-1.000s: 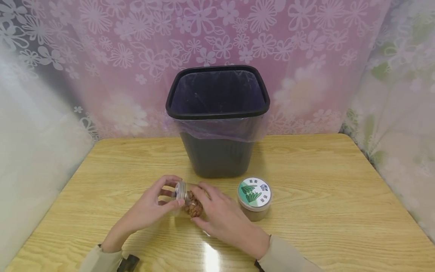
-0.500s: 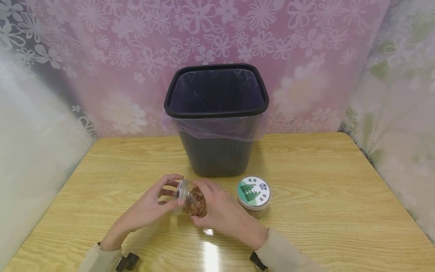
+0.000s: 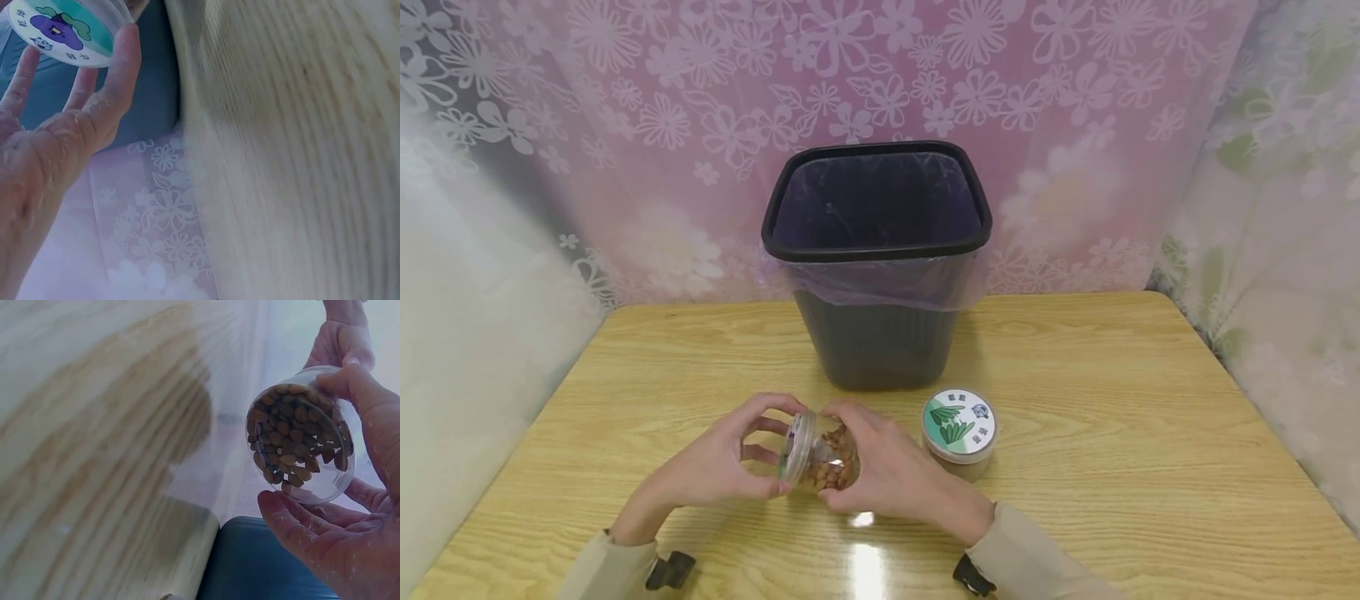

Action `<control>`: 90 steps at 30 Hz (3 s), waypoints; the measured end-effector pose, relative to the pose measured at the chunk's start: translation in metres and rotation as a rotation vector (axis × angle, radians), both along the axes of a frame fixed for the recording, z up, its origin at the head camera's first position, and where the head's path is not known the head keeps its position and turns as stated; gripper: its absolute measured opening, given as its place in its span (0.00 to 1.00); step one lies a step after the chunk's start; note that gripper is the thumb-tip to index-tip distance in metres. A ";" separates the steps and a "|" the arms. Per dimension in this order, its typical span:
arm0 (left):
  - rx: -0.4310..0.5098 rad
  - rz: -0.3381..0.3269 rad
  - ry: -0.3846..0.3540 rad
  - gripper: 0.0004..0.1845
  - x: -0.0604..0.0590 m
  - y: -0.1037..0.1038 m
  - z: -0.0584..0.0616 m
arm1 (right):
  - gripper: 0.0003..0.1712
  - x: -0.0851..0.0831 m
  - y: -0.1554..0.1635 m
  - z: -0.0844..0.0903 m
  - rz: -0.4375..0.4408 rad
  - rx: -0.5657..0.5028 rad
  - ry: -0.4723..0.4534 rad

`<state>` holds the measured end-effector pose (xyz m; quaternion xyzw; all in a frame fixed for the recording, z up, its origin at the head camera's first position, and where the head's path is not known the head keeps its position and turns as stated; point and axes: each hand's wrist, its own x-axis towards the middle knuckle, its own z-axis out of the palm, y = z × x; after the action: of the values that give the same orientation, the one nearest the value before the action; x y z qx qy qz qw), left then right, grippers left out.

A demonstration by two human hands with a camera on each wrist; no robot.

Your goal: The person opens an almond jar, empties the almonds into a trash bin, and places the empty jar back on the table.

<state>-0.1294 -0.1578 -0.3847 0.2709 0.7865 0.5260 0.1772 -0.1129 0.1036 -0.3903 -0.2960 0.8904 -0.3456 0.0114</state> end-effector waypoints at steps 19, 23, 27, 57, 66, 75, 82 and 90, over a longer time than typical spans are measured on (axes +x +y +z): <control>-0.059 0.081 -0.008 0.42 -0.003 0.004 -0.007 | 0.49 -0.010 -0.003 -0.011 0.014 0.008 -0.036; -0.083 0.085 -0.004 0.42 -0.003 0.003 -0.007 | 0.49 -0.010 -0.003 -0.011 0.015 0.013 -0.030; -0.091 0.081 0.004 0.42 -0.003 0.003 -0.006 | 0.48 -0.009 -0.004 -0.012 0.016 0.019 -0.016; -0.120 0.081 0.019 0.39 -0.006 0.001 -0.011 | 0.47 -0.009 -0.007 -0.014 0.039 -0.025 0.032; -0.122 0.102 0.008 0.37 -0.011 0.003 -0.012 | 0.48 -0.011 -0.005 -0.014 0.029 -0.013 0.040; -0.151 0.140 0.014 0.37 -0.010 0.008 -0.011 | 0.48 -0.011 0.000 -0.014 0.034 0.062 0.219; -0.075 0.090 0.021 0.41 -0.009 0.007 -0.012 | 0.48 -0.011 0.001 -0.014 0.029 0.054 0.172; -0.001 0.020 0.044 0.44 -0.010 0.003 -0.010 | 0.48 -0.010 0.001 -0.014 0.021 0.067 0.171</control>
<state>-0.1392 -0.1544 -0.3946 0.2743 0.7930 0.5214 0.1548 -0.1231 0.1046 -0.4041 -0.3332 0.8961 -0.2889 -0.0511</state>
